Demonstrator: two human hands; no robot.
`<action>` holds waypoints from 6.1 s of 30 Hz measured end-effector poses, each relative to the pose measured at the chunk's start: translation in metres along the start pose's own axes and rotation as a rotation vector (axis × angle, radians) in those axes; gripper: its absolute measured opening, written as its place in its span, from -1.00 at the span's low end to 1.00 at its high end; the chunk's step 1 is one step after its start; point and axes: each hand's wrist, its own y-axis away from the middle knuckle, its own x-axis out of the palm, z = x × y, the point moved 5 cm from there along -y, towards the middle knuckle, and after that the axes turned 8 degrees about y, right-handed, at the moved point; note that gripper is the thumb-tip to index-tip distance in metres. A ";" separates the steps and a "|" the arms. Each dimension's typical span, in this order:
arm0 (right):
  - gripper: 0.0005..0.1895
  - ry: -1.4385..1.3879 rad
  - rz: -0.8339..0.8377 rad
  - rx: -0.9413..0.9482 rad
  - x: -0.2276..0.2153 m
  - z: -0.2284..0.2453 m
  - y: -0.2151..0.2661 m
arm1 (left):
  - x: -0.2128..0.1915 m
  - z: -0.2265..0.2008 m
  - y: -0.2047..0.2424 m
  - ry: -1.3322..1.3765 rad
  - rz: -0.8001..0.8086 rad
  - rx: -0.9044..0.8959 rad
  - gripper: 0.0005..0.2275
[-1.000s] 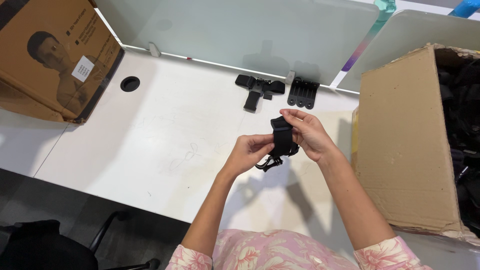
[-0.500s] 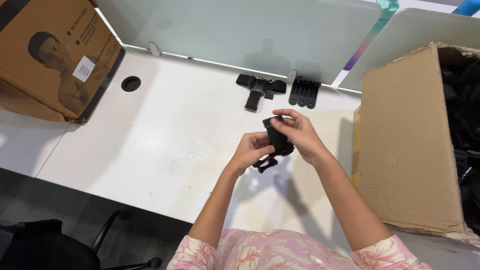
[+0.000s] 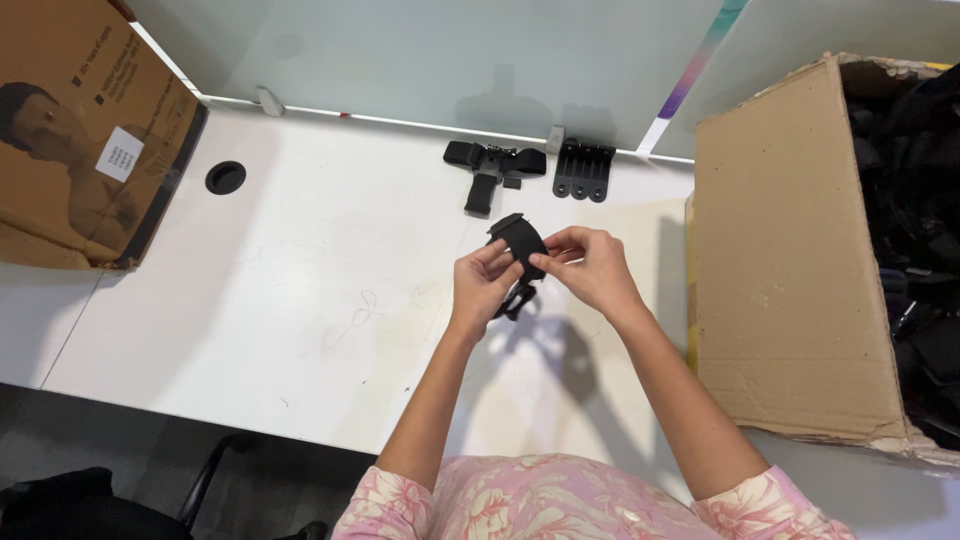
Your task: The person removes black headstraps from a cardboard box, handles them to arrange the straps and plastic mounts, and places them in rows on a white desk.
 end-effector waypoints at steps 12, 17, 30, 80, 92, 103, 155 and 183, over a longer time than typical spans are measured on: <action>-0.76 -0.399 0.103 0.141 0.026 -0.026 -0.001 | 0.014 -0.027 0.003 -0.388 -0.068 0.227 -0.66; -0.75 -0.443 0.307 0.183 0.048 -0.008 -0.011 | -0.016 -0.027 -0.005 -0.557 -0.131 0.281 -0.65; -0.82 -0.781 0.481 0.277 0.078 0.047 -0.031 | -0.102 -0.058 -0.014 -0.141 -0.110 -0.345 -0.69; -0.59 -0.524 0.492 -0.078 0.068 0.045 -0.065 | -0.030 -0.127 -0.043 -0.027 0.259 0.184 -0.48; -0.61 -0.262 0.568 -0.118 0.103 0.059 -0.086 | -0.081 -0.121 -0.073 0.190 0.066 0.105 -0.67; -0.67 -0.101 0.382 -0.232 0.130 0.075 -0.132 | -0.128 -0.114 -0.102 0.344 -0.012 -0.108 -0.49; -0.42 -0.478 0.141 0.230 0.177 -0.016 -0.174 | -0.150 -0.049 -0.150 0.074 -0.354 -0.002 -0.32; -0.44 -0.403 0.356 0.143 0.218 -0.017 -0.176 | -0.163 0.001 -0.217 -1.442 -0.180 0.821 -0.79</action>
